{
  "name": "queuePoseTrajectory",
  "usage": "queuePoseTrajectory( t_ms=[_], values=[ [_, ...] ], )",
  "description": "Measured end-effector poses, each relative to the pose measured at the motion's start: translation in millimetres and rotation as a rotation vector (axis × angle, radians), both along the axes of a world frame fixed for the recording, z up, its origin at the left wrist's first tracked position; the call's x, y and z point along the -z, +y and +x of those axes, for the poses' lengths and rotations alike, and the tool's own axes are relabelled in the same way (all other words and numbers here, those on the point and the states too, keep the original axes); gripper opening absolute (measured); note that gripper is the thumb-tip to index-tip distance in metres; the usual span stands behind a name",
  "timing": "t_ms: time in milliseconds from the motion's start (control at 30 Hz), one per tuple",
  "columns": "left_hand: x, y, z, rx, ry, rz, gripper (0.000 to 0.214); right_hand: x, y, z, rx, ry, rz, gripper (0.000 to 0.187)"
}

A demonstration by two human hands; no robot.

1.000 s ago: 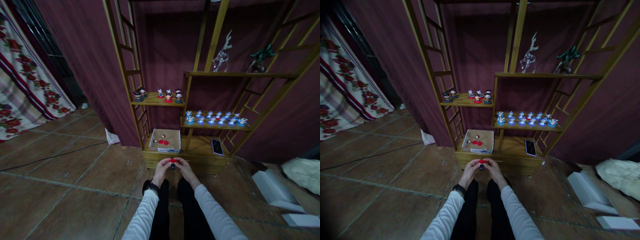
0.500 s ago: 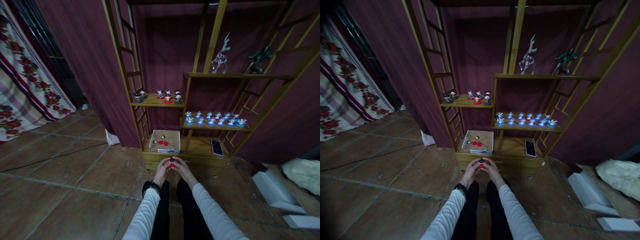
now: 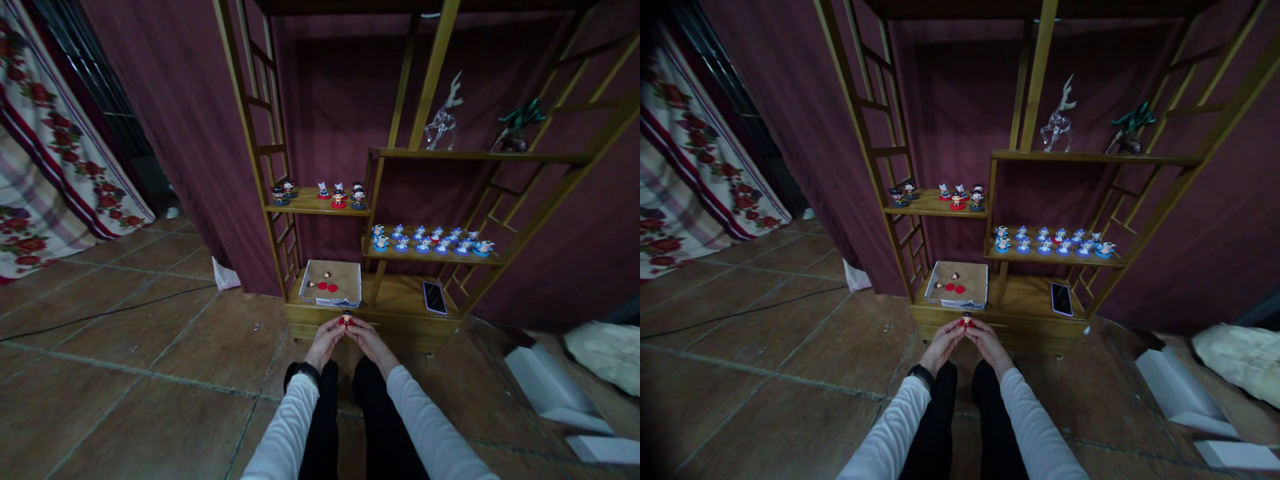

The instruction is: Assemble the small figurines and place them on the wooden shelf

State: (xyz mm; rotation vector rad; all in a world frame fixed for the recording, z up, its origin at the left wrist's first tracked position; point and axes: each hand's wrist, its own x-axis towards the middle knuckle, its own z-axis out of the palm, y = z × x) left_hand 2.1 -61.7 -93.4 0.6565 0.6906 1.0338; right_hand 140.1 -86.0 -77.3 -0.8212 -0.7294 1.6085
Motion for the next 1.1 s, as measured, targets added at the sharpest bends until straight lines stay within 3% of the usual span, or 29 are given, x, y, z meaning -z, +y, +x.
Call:
queuePoseTrajectory(
  t_ms=[300,600,867,1100],
  values=[
    [1.6,0,2,-0.05,0.057,0.007,0.044,7.8,4,1,0.045,0.001,-0.021,0.039],
    [4.6,0,8,-0.241,0.163,0.092,0.04,2.3,2,0,0.007,0.043,-0.041,0.037],
    [-4.9,-2,8,-0.198,0.147,0.087,0.042,6.1,5,0,0.073,0.029,-0.034,0.039],
    [-3.7,-2,6,-0.217,0.047,0.111,0.051,5.9,4,-1,0.099,0.044,-0.021,0.03]
  ],
)
